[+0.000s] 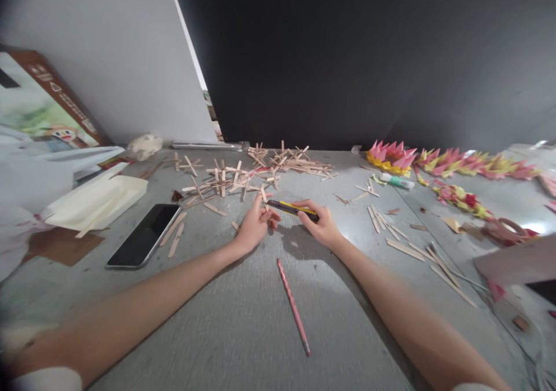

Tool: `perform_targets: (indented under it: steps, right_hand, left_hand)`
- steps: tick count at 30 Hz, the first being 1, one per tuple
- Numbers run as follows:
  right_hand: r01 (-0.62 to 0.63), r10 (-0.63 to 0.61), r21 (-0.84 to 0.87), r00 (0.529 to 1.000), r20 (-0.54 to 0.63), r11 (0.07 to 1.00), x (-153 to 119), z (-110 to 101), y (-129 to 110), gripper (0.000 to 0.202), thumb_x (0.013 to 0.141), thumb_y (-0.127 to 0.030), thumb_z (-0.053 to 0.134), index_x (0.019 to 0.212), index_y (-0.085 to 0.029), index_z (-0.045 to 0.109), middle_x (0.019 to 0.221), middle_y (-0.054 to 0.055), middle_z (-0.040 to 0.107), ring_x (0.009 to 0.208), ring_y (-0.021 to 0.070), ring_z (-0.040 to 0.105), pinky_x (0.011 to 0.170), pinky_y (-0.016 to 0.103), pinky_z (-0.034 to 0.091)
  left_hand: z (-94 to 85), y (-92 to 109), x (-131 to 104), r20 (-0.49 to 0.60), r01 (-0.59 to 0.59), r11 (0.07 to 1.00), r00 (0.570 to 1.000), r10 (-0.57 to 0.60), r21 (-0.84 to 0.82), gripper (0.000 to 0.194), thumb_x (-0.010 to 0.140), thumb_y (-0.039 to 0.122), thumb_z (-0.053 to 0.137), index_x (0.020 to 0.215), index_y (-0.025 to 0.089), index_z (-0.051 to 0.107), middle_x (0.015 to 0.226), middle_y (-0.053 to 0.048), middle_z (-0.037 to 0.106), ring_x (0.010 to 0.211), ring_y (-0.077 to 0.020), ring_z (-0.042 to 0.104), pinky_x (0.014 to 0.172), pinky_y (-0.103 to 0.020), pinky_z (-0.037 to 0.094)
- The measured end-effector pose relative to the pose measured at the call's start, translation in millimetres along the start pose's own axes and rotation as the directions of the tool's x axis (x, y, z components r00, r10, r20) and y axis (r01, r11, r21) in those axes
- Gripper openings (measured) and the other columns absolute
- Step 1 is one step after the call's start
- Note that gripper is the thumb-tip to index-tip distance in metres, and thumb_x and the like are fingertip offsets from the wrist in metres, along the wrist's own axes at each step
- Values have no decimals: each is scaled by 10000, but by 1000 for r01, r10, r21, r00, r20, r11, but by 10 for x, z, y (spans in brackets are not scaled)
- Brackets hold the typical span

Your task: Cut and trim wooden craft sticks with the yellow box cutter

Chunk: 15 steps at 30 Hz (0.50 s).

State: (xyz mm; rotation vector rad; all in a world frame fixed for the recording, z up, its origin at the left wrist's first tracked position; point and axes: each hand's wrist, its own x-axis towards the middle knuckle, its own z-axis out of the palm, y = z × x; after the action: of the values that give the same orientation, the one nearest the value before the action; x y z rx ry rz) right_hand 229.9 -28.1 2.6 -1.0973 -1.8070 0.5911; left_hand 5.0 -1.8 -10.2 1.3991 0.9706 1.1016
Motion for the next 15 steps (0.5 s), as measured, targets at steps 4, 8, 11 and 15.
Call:
perform_targets:
  steps: [4, 8, 11, 15]
  right_hand:
    - [-4, 4, 7, 999, -38, 1000, 6, 10, -24, 343, 1036, -457, 578, 1226, -245, 768, 1071, 74, 802, 883, 218, 732, 710, 292, 548]
    - [-5, 5, 6, 997, -71, 1000, -1, 12, -61, 350, 1033, -458, 579, 1239, -245, 764, 996, 63, 800, 756, 195, 702, 671, 293, 542]
    - [-39, 41, 16, 994, -99, 999, 1, 14, -56, 366, 1023, -483, 592, 1231, -243, 774, 824, 39, 759, 619, 176, 632, 581, 282, 497]
    - [-94, 110, 131, 987, -119, 987, 14, 23, -13, 418, 1001, -539, 617, 1220, -224, 783, 687, 27, 681, 604, 191, 636, 524, 272, 464]
  left_hand:
    - [17, -17, 26, -23, 10, 999, 1000, -11, -42, 348, 1004, 417, 596, 1254, 220, 457, 833, 0, 720, 529, -119, 637, 521, -231, 490]
    - [40, -30, 49, -56, 9, 996, 998, -14, -86, 398, 983, 576, 608, 1066, 207, 483, 892, -44, 740, 545, -123, 659, 549, -257, 536]
    - [50, -23, 52, -81, 10, 997, 997, -17, -78, 473, 964, 650, 605, 992, 181, 548, 881, -65, 734, 566, -130, 674, 573, -272, 565]
    - [49, 9, 38, -81, 13, 998, 997, -18, -58, 551, 959, 707, 569, 981, 157, 613, 815, -60, 712, 556, -140, 668, 544, -270, 550]
